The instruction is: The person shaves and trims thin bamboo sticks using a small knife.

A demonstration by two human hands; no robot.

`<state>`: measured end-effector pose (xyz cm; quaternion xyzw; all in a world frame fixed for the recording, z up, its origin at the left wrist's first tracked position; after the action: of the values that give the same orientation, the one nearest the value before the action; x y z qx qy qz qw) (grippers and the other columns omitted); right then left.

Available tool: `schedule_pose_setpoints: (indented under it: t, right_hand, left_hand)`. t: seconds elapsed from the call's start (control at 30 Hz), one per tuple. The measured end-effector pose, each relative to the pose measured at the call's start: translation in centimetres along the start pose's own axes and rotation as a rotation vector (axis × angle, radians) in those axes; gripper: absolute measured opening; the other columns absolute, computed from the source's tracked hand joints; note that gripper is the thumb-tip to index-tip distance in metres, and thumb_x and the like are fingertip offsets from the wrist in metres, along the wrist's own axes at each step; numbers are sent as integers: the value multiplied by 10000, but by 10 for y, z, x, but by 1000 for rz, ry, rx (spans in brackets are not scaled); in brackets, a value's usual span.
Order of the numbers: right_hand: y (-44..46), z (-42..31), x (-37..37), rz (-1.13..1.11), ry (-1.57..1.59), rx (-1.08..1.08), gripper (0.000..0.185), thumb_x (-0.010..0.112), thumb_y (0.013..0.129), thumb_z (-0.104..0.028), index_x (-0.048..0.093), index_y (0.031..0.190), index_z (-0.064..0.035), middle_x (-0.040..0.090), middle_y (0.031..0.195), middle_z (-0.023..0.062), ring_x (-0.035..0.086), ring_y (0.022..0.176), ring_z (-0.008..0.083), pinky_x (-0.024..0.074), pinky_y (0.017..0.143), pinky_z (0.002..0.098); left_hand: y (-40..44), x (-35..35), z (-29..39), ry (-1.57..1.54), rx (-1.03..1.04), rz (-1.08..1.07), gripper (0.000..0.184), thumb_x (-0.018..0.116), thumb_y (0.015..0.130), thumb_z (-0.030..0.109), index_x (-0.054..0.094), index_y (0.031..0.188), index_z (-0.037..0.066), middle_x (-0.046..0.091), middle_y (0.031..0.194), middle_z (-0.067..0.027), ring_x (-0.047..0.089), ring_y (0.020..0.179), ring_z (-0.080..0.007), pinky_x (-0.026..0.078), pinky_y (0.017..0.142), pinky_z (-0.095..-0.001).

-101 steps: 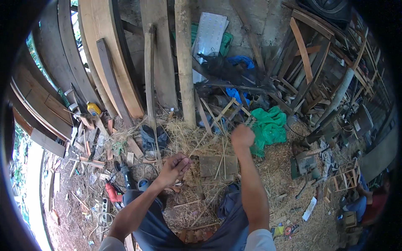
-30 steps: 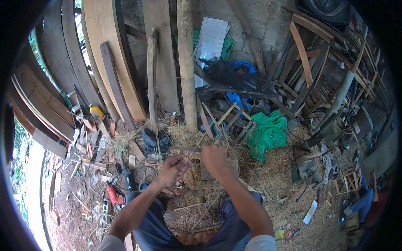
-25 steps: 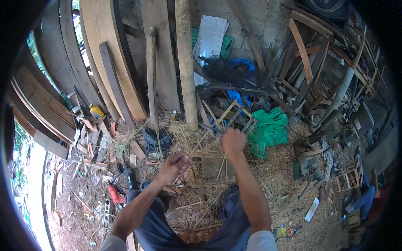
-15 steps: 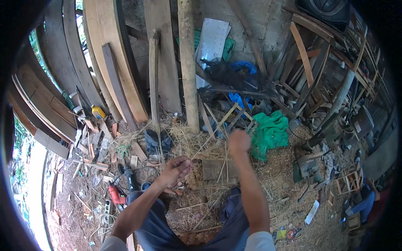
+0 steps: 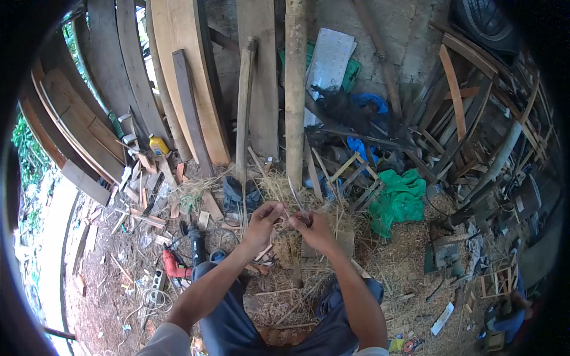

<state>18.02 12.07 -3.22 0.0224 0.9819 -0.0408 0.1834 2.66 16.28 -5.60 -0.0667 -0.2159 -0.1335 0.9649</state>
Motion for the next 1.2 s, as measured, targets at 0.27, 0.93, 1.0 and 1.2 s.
schedule_pose_setpoints:
  t: [0.27, 0.93, 1.0, 1.2]
  right_hand:
    - [3, 3, -26, -4, -103, 70, 228, 702, 812, -210, 697, 904, -2, 685, 762, 78, 624, 715, 148, 469, 696, 293]
    - [9, 7, -86, 164, 641, -40, 196, 646, 876, -206, 619, 801, -27, 584, 668, 38, 348, 421, 18, 244, 385, 200]
    - [14, 14, -85, 194, 612, -49, 206, 620, 898, -215, 617, 823, -24, 578, 677, 47, 381, 426, 26, 273, 383, 210]
    - [4, 3, -68, 477, -522, -251, 173, 645, 830, -244, 696, 813, -79, 656, 679, 89, 634, 572, 228, 464, 512, 342]
  left_hand:
    - [5, -7, 17, 57, 158, 115, 135, 600, 912, 166, 617, 915, 32, 596, 789, -16, 541, 744, -99, 419, 677, -250]
    - [-22, 22, 22, 335, -270, -496, 249, 528, 950, 168, 548, 1137, 5, 516, 765, -3, 459, 592, -57, 376, 520, -196]
    - [-22, 28, 23, 228, -227, -474, 273, 478, 970, 145, 522, 1204, 11, 446, 727, 20, 345, 518, -43, 286, 454, -195]
    - [-19, 29, 18, 138, -252, -329, 303, 470, 975, 163, 515, 1235, 13, 436, 729, 18, 313, 500, -46, 243, 432, -198]
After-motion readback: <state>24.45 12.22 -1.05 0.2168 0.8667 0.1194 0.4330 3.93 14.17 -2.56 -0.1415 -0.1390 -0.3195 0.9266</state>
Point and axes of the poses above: each hand's wrist, its own y-axis towards the middle knuckle, its own x-axis out of the palm, z = x × y, the point moved 3 cm from there along y, towards the middle knuckle
